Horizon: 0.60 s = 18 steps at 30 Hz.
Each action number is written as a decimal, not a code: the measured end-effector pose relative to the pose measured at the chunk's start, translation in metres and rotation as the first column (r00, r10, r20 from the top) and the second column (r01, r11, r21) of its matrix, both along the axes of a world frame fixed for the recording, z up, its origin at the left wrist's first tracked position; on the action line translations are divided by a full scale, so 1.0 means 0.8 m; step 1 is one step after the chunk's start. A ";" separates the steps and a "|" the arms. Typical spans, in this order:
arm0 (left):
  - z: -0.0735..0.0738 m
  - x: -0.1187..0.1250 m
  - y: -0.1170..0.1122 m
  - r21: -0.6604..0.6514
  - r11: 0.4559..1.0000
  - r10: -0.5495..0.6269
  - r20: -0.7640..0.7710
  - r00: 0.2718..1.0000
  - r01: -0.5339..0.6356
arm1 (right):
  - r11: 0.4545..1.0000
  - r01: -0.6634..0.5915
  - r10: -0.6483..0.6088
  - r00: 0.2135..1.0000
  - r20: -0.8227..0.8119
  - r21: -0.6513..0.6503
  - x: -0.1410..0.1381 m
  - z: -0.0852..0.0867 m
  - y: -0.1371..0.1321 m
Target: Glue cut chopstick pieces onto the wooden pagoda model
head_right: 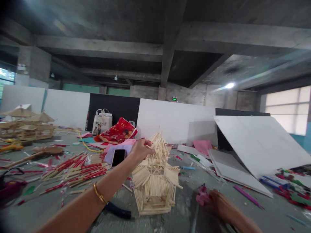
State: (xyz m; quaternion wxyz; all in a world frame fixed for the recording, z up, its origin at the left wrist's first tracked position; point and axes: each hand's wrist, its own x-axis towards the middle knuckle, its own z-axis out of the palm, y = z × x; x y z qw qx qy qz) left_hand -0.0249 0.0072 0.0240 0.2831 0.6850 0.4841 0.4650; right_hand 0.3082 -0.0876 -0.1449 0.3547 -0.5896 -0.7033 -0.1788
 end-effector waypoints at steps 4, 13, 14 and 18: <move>-0.002 0.004 -0.002 0.004 1.000 0.025 -0.060 0.998 -0.025 | 0.981 -0.028 0.038 0.998 0.050 -0.190 -0.008 0.045 -0.011; -0.006 0.012 -0.007 0.150 0.983 0.131 -0.187 0.974 -0.104 | 0.977 -0.011 0.040 0.990 0.132 -0.212 -0.144 0.141 -0.024; -0.006 0.012 -0.008 0.163 0.980 0.146 -0.194 0.970 -0.115 | 0.980 -0.016 0.044 0.989 0.138 -0.199 -0.160 0.150 -0.025; -0.006 0.013 -0.012 0.181 0.976 0.161 -0.205 0.965 -0.125 | 0.988 -0.127 0.143 0.970 0.199 -0.092 -0.203 0.170 -0.021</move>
